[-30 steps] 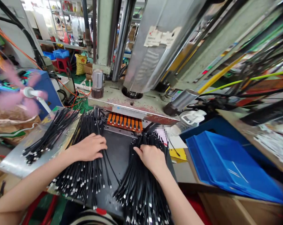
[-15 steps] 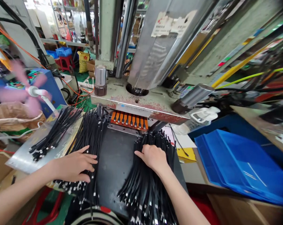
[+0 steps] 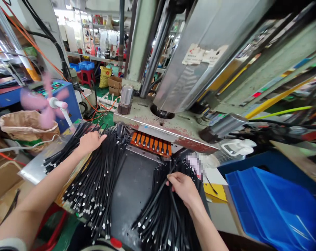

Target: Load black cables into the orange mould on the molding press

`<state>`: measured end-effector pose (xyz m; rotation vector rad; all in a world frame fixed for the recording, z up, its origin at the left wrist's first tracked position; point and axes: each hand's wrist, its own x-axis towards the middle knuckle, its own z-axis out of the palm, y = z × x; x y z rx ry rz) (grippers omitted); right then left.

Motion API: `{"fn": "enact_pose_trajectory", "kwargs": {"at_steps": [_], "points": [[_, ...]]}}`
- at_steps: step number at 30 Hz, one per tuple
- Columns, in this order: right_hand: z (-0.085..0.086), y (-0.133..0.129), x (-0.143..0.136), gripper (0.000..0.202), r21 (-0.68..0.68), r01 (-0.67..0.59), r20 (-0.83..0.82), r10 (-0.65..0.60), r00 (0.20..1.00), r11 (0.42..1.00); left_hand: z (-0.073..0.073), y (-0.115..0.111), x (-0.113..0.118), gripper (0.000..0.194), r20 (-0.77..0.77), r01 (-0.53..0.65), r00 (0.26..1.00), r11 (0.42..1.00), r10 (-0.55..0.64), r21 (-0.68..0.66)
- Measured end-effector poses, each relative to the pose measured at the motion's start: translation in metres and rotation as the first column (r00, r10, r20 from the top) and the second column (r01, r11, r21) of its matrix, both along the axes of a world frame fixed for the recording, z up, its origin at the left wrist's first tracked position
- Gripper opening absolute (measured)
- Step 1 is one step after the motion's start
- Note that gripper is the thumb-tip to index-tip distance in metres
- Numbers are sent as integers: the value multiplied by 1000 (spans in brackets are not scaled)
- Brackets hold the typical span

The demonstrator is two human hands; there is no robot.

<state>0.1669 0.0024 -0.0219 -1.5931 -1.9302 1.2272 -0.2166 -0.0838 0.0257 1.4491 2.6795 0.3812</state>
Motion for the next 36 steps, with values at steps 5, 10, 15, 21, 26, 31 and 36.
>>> {"fn": "enact_pose_trajectory", "kwargs": {"at_steps": [5,10,15,21,26,31,36], "points": [[13,-8,6,54,-282,185,-354,-282,892,941,-17,24,-29,36,286,-37,958,999,35,2],[53,-37,15,52,-372,46,-494,-239,836,927,4,16,-6,21,418,70,896,977,-150,202],[93,-76,-7,43,-11,-238,-363,218,906,971,73,-3,59,19,532,321,558,757,-637,570],[105,-81,-50,29,428,-269,-366,438,821,863,131,-16,122,15,468,451,385,604,-796,657],[105,-67,-64,26,545,-154,-426,431,795,824,136,-4,139,18,525,427,286,597,-801,679],[101,-56,-70,25,561,-115,-423,404,811,820,125,8,142,23,567,358,225,609,-792,708],[94,-54,-72,23,548,-103,-420,379,824,830,113,15,144,18,629,326,80,617,-773,717]]}}
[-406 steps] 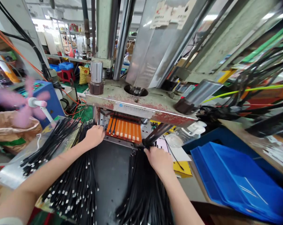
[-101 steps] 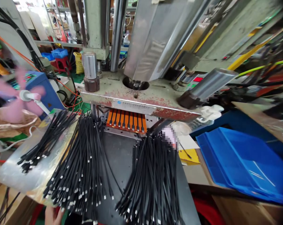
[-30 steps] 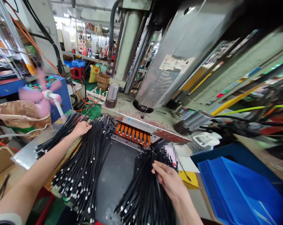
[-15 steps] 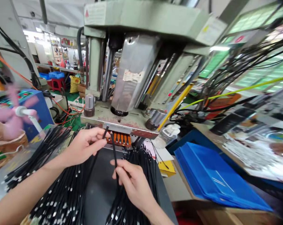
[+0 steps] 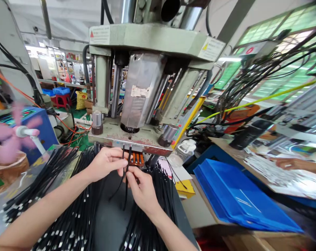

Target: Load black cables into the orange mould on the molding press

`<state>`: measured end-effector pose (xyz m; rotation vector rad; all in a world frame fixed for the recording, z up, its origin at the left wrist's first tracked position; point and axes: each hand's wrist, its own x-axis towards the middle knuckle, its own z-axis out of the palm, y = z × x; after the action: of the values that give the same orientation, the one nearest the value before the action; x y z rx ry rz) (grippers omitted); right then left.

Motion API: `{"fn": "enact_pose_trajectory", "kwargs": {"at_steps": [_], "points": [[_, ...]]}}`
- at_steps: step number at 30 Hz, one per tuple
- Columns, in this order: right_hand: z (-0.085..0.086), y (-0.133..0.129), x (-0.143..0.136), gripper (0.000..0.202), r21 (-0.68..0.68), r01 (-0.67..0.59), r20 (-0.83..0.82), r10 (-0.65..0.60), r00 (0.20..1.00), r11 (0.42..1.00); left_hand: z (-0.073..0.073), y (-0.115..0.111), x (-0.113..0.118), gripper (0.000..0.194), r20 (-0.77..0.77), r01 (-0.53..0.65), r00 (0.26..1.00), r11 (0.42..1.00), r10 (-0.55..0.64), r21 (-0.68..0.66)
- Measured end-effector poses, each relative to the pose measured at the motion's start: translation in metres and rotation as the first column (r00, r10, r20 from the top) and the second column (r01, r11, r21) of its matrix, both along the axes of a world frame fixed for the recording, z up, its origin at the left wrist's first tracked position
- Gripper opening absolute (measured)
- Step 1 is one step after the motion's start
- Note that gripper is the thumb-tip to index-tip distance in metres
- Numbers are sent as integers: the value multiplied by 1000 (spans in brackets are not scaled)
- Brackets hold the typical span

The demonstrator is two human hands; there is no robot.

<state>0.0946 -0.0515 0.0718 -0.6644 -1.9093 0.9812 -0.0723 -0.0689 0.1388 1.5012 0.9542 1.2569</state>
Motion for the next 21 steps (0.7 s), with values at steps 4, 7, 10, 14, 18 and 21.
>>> {"fn": "enact_pose_trajectory", "kwargs": {"at_steps": [4,7,10,14,18,21], "points": [[-12,-6,-6,21,-109,-47,-18,45,999,993,-9,3,3,20,7,-95,995,995,96,-41],[-29,-12,-13,18,-235,-166,66,187,980,958,-20,4,-3,24,-5,-284,959,958,284,-37],[-50,-13,-17,21,-347,-257,248,353,902,902,-42,3,-24,28,-35,-485,874,874,484,-21],[-65,0,-23,19,-345,-301,484,443,755,889,-88,-1,-77,32,-142,-660,748,748,648,-69],[-60,29,-40,9,-261,-305,561,401,724,916,-132,-6,-133,34,-394,-765,600,644,697,-26],[-55,55,-59,13,-111,-249,528,269,806,962,-150,-10,-159,36,-580,-794,455,602,675,78]]}}
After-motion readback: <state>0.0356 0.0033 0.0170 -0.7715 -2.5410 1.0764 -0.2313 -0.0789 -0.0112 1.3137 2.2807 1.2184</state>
